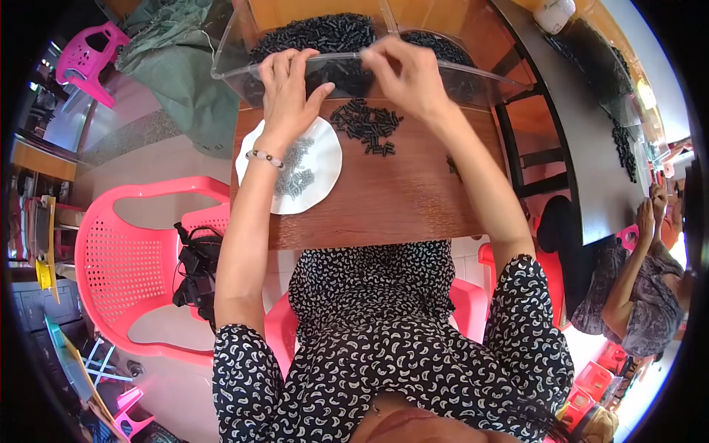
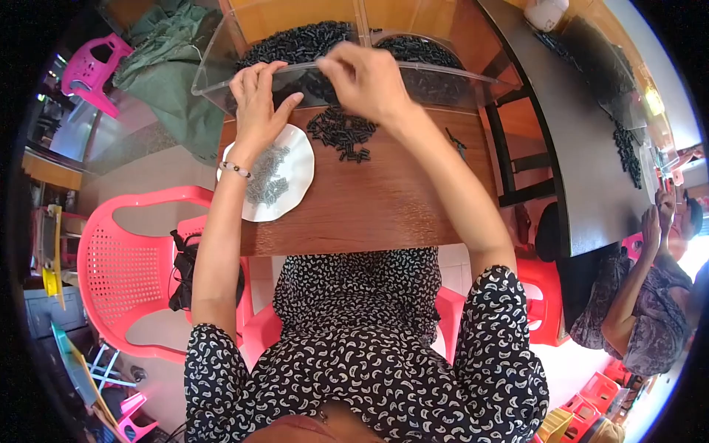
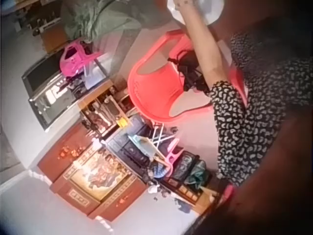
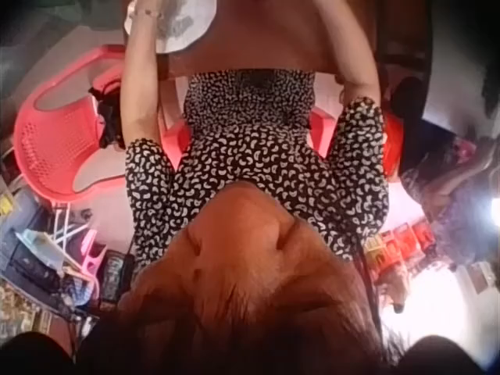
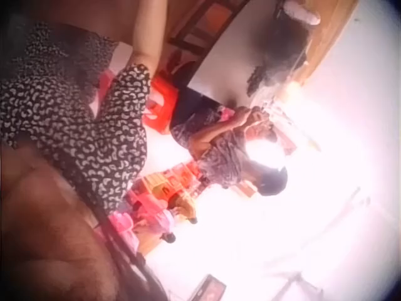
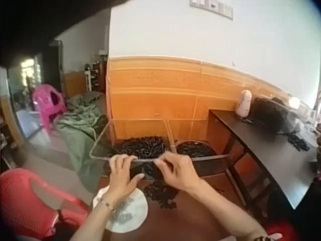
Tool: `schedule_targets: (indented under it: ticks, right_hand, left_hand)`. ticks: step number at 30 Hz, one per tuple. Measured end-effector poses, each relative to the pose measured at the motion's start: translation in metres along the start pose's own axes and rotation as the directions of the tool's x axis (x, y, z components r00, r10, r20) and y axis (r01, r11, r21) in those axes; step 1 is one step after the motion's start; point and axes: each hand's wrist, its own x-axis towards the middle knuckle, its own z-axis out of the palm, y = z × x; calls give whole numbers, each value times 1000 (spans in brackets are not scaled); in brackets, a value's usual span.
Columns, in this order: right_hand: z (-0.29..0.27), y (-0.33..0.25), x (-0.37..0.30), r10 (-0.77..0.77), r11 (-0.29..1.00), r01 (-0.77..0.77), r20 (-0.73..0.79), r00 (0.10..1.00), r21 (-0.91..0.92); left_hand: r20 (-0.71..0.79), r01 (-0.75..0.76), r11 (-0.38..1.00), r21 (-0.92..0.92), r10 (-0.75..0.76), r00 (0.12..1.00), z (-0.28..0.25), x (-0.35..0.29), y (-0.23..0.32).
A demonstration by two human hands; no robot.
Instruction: The person takes plastic parts and small springs from containers and a plate, then manually fits the springs into the plastic parts to assemble small components.
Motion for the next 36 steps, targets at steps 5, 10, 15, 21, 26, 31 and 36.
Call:
schedule_targets:
  ticks: [5, 10, 15, 21, 26, 31, 36]
  right_hand:
    - [35, 52, 71, 270, 963, -269, 191, 944, -31]
    - [82, 93, 106, 353, 873, -169, 353, 867, -458]
    - [101, 121, 106, 507, 796, -175, 479, 717, -580]
    - [105, 71, 105, 531, 798, -64, 648, 545, -599]
    - [106, 73, 102, 524, 812, -75, 668, 528, -578]
    - [100, 74, 101, 445, 870, -78, 707, 550, -487]
    - [96, 71, 103, 434, 882, -158, 633, 641, -445]
  left_hand:
    - [-7, 12, 998, -58, -13, 1000, -3, 2, 1]
    - [11, 32, 996, -80, -31, 999, -4, 2, 3]
    - [33, 41, 993, -111, -38, 999, 0, 8, 8]
    - [23, 64, 992, -108, -62, 998, -3, 3, -1]
    - [31, 62, 991, -116, -59, 998, -2, 5, 2]
    - [37, 81, 990, -112, -77, 996, -2, 3, 3]
    - [39, 79, 993, -93, -76, 996, -3, 3, 4]
